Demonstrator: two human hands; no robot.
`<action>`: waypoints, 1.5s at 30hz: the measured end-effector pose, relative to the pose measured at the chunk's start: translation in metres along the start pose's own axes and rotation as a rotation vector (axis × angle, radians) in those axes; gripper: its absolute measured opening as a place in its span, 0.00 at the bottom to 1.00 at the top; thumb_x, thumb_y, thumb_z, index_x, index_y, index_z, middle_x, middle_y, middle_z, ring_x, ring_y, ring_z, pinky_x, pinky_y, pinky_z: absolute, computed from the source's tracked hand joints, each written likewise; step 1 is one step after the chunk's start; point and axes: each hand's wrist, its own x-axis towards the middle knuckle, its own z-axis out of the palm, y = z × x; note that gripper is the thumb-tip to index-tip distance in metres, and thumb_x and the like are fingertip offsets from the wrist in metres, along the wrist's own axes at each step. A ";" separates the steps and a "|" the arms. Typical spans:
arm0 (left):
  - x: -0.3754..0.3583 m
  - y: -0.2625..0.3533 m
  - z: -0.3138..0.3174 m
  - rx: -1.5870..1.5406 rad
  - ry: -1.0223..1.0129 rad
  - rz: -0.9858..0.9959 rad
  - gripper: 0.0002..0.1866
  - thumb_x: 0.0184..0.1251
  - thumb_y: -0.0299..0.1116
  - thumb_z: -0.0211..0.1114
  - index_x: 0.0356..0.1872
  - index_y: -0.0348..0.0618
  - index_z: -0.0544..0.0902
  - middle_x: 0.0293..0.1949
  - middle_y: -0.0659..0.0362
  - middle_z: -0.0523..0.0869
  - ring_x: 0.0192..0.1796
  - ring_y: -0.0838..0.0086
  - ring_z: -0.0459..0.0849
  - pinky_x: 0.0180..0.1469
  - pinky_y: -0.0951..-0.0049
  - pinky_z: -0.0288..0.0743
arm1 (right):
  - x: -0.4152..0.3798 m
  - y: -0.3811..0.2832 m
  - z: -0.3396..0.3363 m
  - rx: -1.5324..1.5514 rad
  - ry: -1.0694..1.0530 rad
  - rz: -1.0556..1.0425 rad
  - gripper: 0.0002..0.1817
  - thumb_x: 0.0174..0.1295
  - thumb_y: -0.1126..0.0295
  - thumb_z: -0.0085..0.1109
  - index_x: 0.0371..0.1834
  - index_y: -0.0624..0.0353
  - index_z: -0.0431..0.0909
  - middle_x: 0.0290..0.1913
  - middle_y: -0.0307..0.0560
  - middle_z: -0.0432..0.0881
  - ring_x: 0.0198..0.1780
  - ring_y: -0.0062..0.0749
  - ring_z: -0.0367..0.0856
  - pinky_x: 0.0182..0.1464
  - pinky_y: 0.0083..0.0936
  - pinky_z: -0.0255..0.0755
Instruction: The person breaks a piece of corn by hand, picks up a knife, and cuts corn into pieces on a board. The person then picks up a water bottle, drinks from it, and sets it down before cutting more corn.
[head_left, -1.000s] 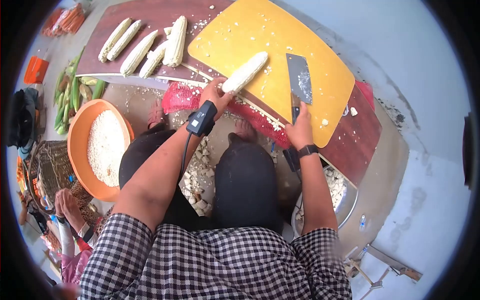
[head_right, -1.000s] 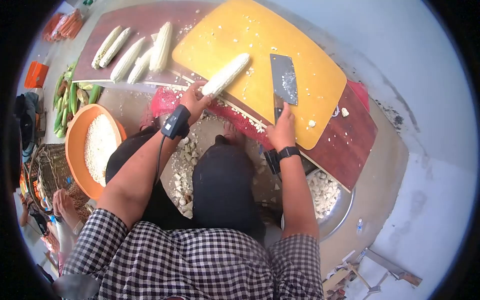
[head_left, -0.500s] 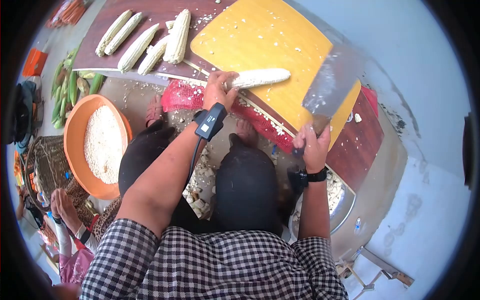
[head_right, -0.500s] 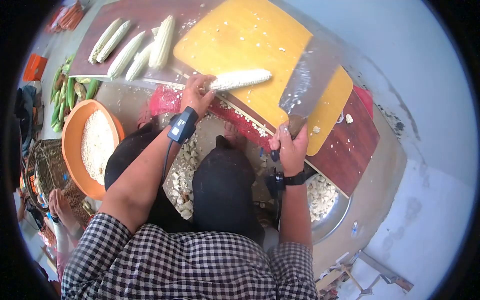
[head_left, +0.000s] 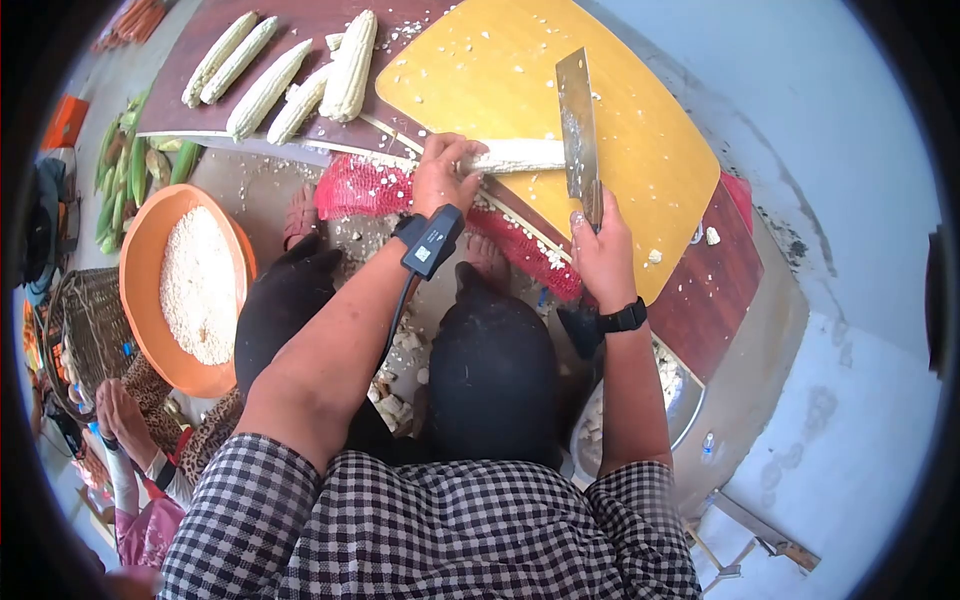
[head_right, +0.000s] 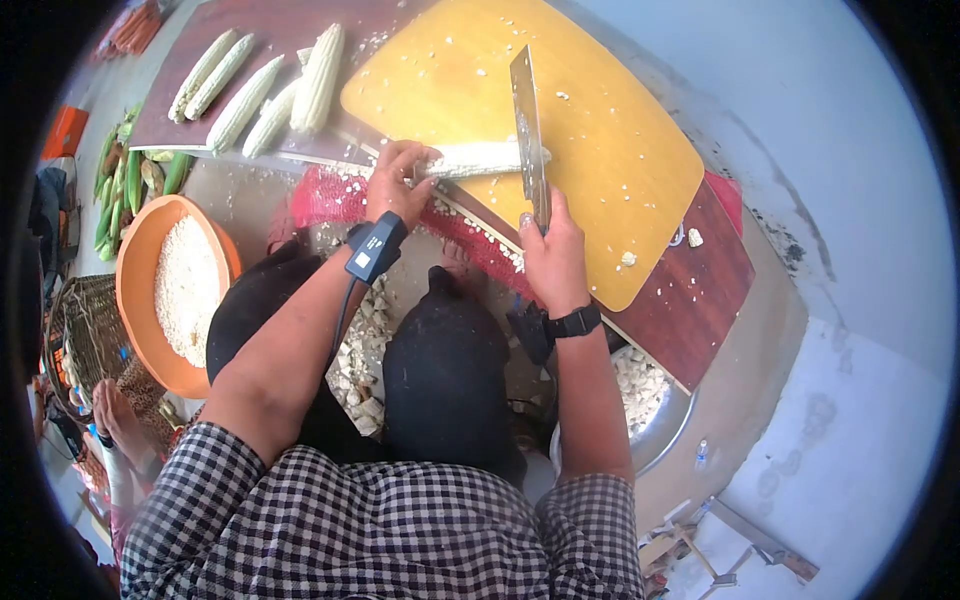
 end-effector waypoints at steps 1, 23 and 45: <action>0.000 0.000 0.001 -0.021 0.001 0.004 0.19 0.51 0.18 0.69 0.45 0.49 0.85 0.47 0.58 0.79 0.45 0.69 0.80 0.47 0.72 0.77 | 0.001 -0.005 -0.001 -0.004 0.007 0.008 0.25 0.63 0.74 0.53 0.65 0.65 0.66 0.46 0.63 0.83 0.45 0.54 0.83 0.49 0.39 0.74; 0.011 -0.023 0.001 -0.242 0.107 -0.230 0.23 0.57 0.26 0.72 0.56 0.39 0.80 0.45 0.56 0.78 0.43 0.72 0.81 0.48 0.72 0.79 | 0.009 -0.024 0.003 0.142 0.021 -0.029 0.24 0.66 0.73 0.53 0.65 0.66 0.66 0.34 0.51 0.81 0.33 0.29 0.79 0.39 0.29 0.74; 0.014 -0.012 -0.004 -0.156 0.049 -0.254 0.22 0.57 0.22 0.71 0.56 0.41 0.81 0.47 0.57 0.80 0.48 0.72 0.82 0.52 0.73 0.77 | 0.045 0.013 0.020 -0.031 -0.124 0.116 0.25 0.63 0.75 0.52 0.65 0.64 0.65 0.44 0.66 0.82 0.47 0.57 0.82 0.49 0.40 0.74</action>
